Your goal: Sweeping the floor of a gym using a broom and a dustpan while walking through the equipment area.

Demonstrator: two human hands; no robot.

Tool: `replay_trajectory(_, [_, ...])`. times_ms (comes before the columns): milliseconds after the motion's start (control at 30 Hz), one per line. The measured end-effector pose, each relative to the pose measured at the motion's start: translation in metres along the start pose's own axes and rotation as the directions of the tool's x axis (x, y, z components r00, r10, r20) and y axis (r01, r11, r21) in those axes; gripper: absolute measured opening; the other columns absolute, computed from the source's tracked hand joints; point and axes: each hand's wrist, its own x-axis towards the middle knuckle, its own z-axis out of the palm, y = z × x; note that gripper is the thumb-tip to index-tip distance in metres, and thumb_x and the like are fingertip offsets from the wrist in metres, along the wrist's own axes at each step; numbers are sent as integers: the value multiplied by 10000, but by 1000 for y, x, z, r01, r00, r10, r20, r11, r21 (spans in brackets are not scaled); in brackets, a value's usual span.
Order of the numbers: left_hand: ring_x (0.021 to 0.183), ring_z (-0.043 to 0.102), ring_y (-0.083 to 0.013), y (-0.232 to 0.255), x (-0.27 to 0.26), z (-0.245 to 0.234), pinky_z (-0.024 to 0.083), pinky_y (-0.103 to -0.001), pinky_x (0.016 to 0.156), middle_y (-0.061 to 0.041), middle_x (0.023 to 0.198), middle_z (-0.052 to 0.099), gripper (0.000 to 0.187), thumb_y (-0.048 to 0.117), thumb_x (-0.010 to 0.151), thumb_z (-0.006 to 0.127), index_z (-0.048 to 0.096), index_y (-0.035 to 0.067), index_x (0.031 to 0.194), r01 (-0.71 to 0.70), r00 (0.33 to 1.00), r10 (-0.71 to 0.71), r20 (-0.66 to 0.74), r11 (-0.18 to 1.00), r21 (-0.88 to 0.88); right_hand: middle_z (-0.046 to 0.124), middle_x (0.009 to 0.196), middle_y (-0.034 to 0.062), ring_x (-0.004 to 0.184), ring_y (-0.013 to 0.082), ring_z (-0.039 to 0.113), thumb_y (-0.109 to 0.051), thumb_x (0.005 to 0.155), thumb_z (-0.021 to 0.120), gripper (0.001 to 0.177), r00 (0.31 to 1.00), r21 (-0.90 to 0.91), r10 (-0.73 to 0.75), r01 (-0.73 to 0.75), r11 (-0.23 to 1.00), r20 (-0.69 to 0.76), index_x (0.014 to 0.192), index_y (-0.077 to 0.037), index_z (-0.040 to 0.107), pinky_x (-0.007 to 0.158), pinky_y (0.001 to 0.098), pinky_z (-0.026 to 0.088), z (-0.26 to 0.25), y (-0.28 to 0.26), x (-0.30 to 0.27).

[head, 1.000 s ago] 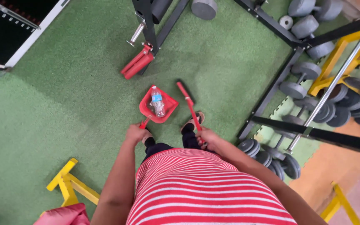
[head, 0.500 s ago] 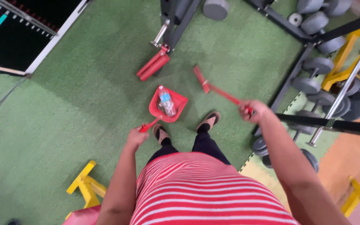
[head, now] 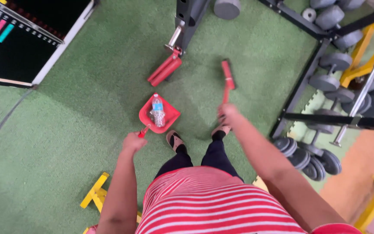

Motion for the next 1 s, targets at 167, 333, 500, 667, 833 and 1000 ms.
replay_trajectory(167, [869, 741, -363, 6, -2, -16, 580, -467, 797, -203, 929, 755, 464, 263, 656, 723, 755, 136, 1101, 33, 998, -31, 63, 999, -26, 495, 598, 19, 435, 161, 469, -157, 960, 541, 148, 966, -137, 139, -110, 984, 219, 826, -95, 550, 364, 329, 334, 47, 126, -43])
replay_trajectory(333, [838, 739, -342, -8, -4, -21, 571, -450, 776, -183, 892, 753, 408, 269, 656, 738, 754, 129, 1039, 23, 997, -20, 80, 999, -38, 450, 625, -35, 446, 90, 418, -97, 966, 570, 276, 892, -327, 318, -210, 921, 322, 1173, -263, 495, 389, 266, 297, 58, 94, -159])
replay_trajectory(500, [696, 709, -313, -69, 10, -1, 542, -439, 666, -187, 773, 719, 350, 250, 676, 742, 758, 63, 972, -39, 999, 41, 27, 996, -77, 464, 623, -80, 400, 17, 367, -66, 925, 607, 452, 866, -209, 275, -203, 957, 418, 1343, -208, 508, 330, 197, 241, -6, 30, -154])
replay_trajectory(667, [631, 633, -216, -89, -14, -10, 514, -393, 617, -131, 696, 661, 503, 178, 661, 736, 757, 121, 1161, 21, 1000, -21, 5, 943, -332, 465, 610, -87, 440, 36, 389, -108, 912, 582, 443, 938, -75, 177, -161, 984, 299, 1338, -228, 578, 371, 211, 263, -47, -53, -144])
replay_trajectory(833, [639, 608, -149, -109, -19, -15, 510, -351, 624, -49, 700, 651, 536, 143, 658, 738, 743, 85, 1190, 26, 999, -44, -28, 890, -455, 452, 596, -83, 465, 61, 396, -166, 948, 577, 169, 966, -12, 130, -131, 991, 225, 1106, -217, 550, 403, 233, 267, -48, -100, -47])
replay_trajectory(1000, [678, 696, -255, -103, -27, -32, 544, -403, 682, -170, 749, 701, 513, 200, 648, 739, 748, 102, 1151, 32, 998, -51, -49, 945, -326, 423, 583, -35, 433, 119, 405, -166, 950, 528, 198, 999, -22, -8, 8, 1000, 41, 758, -142, 486, 387, 304, 304, 20, -68, 15])
